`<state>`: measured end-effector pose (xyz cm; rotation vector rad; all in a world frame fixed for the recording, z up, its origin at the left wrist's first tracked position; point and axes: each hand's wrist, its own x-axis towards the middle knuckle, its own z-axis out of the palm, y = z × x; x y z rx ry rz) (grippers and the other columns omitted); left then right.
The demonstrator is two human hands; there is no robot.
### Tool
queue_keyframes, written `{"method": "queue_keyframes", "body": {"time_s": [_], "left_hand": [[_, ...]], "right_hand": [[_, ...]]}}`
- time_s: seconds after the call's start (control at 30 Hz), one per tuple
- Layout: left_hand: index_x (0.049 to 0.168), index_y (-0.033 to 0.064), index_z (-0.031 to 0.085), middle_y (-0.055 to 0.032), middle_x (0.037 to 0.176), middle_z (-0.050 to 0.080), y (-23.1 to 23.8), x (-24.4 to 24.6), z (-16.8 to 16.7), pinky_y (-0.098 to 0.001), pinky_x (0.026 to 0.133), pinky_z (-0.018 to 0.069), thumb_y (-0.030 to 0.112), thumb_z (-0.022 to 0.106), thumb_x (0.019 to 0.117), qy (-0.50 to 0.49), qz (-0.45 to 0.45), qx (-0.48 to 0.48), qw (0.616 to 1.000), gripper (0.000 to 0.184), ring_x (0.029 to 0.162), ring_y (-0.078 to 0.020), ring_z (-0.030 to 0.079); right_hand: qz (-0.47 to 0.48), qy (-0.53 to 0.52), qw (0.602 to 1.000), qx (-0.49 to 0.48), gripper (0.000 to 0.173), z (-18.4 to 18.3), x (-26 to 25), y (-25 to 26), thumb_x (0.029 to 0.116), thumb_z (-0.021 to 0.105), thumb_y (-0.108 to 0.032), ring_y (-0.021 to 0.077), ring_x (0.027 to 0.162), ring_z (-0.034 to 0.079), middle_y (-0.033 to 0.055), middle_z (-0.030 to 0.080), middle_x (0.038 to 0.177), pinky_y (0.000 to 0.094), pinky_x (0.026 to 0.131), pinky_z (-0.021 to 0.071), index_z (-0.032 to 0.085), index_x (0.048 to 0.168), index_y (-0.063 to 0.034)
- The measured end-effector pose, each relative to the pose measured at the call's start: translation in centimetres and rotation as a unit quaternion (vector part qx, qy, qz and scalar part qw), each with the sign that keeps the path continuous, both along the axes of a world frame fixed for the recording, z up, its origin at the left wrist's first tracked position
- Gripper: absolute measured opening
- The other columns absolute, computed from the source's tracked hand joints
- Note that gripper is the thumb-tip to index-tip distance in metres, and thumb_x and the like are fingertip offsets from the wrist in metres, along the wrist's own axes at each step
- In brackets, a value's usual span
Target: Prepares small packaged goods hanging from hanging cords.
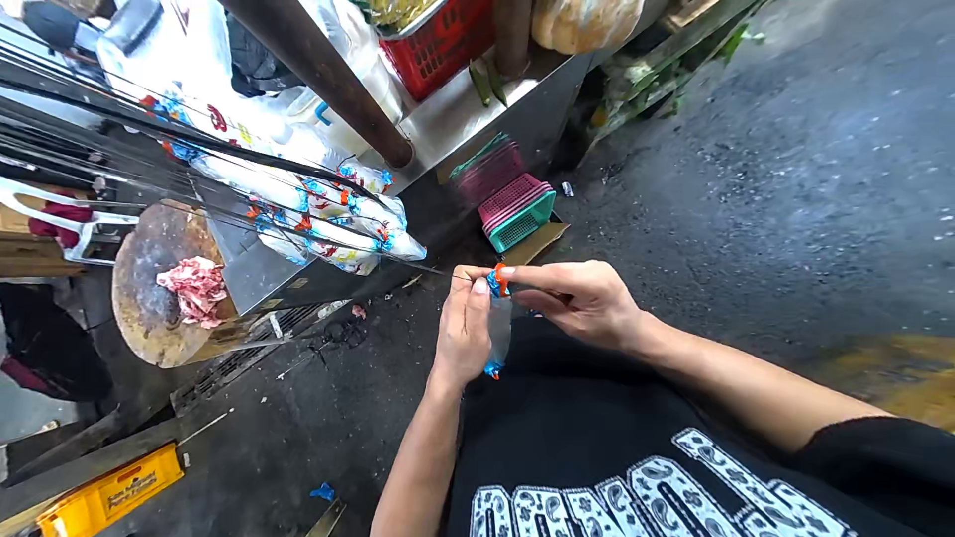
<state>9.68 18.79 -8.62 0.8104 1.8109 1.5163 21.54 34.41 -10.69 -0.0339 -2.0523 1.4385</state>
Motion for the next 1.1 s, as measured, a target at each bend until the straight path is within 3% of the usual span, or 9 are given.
{"method": "queue_keyframes", "body": {"time_s": [0.13, 0.2, 0.4, 0.57, 0.7, 0.77, 0.87, 0.93, 1.1], "left_hand": [[0.113, 0.0077, 0.059, 0.0019, 0.090, 0.064, 0.0, -0.1, 0.1, -0.0238, 0.074, 0.0549, 0.025, 0.034, 0.1091, 0.044, -0.018, -0.019, 0.999, 0.031, 0.082, -0.0038, 0.062], [0.112, 0.0070, 0.059, 0.0007, 0.090, 0.064, 0.0, 0.0, 0.2, -0.0247, 0.074, 0.0556, 0.026, 0.034, 0.1088, 0.042, -0.029, -0.020, 0.999, 0.032, 0.081, -0.0049, 0.063], [0.113, 0.0034, 0.058, -0.0008, 0.094, 0.064, -0.4, 0.3, -0.1, -0.0251, 0.080, 0.0561, 0.048, 0.036, 0.1071, 0.036, -0.067, 0.009, 0.997, 0.050, 0.086, -0.0041, 0.063], [0.113, 0.0024, 0.058, -0.0019, 0.095, 0.064, -0.7, 0.7, -0.2, -0.0253, 0.081, 0.0558, 0.030, 0.035, 0.1054, 0.031, -0.049, 0.000, 0.998, 0.037, 0.088, -0.0047, 0.063], [0.114, 0.0041, 0.057, -0.0001, 0.093, 0.063, -0.6, 0.8, -0.2, -0.0234, 0.077, 0.0547, 0.024, 0.036, 0.1070, 0.056, -0.012, -0.017, 0.998, 0.030, 0.085, -0.0038, 0.062], [0.115, 0.0048, 0.056, -0.0001, 0.092, 0.064, -0.6, 0.7, -0.1, -0.0237, 0.074, 0.0558, 0.024, 0.036, 0.1070, 0.056, 0.009, -0.018, 0.998, 0.029, 0.083, -0.0045, 0.063], [0.118, 0.0050, 0.054, 0.0000, 0.090, 0.063, -0.6, 0.5, 0.1, -0.0246, 0.071, 0.0566, 0.025, 0.037, 0.1065, 0.055, 0.028, -0.024, 0.998, 0.029, 0.078, -0.0050, 0.063], [0.120, 0.0048, 0.054, -0.0011, 0.091, 0.063, -0.5, 0.5, 0.0, -0.0257, 0.071, 0.0569, 0.025, 0.037, 0.1066, 0.055, 0.021, -0.035, 0.998, 0.030, 0.079, -0.0061, 0.063], [0.120, 0.0043, 0.054, -0.0019, 0.091, 0.063, -0.2, 0.8, -0.5, -0.0274, 0.072, 0.0577, 0.029, 0.035, 0.1071, 0.043, 0.004, -0.030, 0.999, 0.033, 0.079, -0.0075, 0.064]], "right_hand": [[0.015, 0.014, 1.000, 0.010, 0.012, 0.2, -0.5, 0.5, 0.0953, 0.072, -0.011, 0.0006, 0.073, 0.064, 0.0007, 0.072, 0.082, 0.0165, 0.068, 0.0552, 0.078, 0.104, -0.0055], [0.021, 0.002, 1.000, 0.002, 0.010, 0.7, -0.6, 0.7, 0.0945, 0.071, -0.008, 0.0003, 0.076, 0.066, 0.0010, 0.073, 0.085, 0.0162, 0.071, 0.0566, 0.077, 0.099, -0.0027], [0.019, -0.047, 0.997, -0.063, 0.010, 1.5, -1.0, 0.5, 0.0964, 0.067, -0.009, -0.0023, 0.064, 0.062, -0.0024, 0.071, 0.082, 0.0139, 0.059, 0.0543, 0.073, 0.101, -0.0032], [0.003, -0.045, 0.998, -0.036, 0.011, 1.3, -1.0, -0.2, 0.0957, 0.068, -0.010, -0.0026, 0.068, 0.062, -0.0019, 0.072, 0.085, 0.0137, 0.063, 0.0545, 0.073, 0.103, -0.0034], [-0.018, -0.050, 0.998, -0.014, 0.030, 1.1, -0.3, -1.0, 0.0982, 0.069, -0.021, -0.0020, 0.055, 0.050, -0.0036, 0.059, 0.069, 0.0144, 0.051, 0.0449, 0.066, 0.122, -0.0032], [0.004, -0.073, 0.995, -0.070, 0.023, 0.6, 0.4, -1.2, 0.1001, 0.068, -0.023, -0.0032, 0.058, 0.052, -0.0054, 0.060, 0.070, 0.0130, 0.053, 0.0461, 0.067, 0.114, -0.0055], [0.065, -0.140, 0.958, -0.240, 0.015, -0.7, 1.4, -1.1, 0.1021, 0.064, -0.024, -0.0039, 0.064, 0.056, -0.0097, 0.066, 0.077, 0.0134, 0.059, 0.0479, 0.071, 0.099, -0.0120], [0.099, -0.147, 0.936, -0.305, 0.016, -1.4, 1.9, -1.0, 0.1036, 0.061, -0.025, -0.0037, 0.064, 0.056, -0.0105, 0.066, 0.078, 0.0140, 0.059, 0.0471, 0.071, 0.098, -0.0136], [0.125, -0.117, 0.922, -0.346, 0.017, -1.7, 2.3, -1.0, 0.1042, 0.060, -0.022, -0.0039, 0.064, 0.055, -0.0094, 0.067, 0.080, 0.0136, 0.059, 0.0460, 0.072, 0.098, -0.0129]]}}
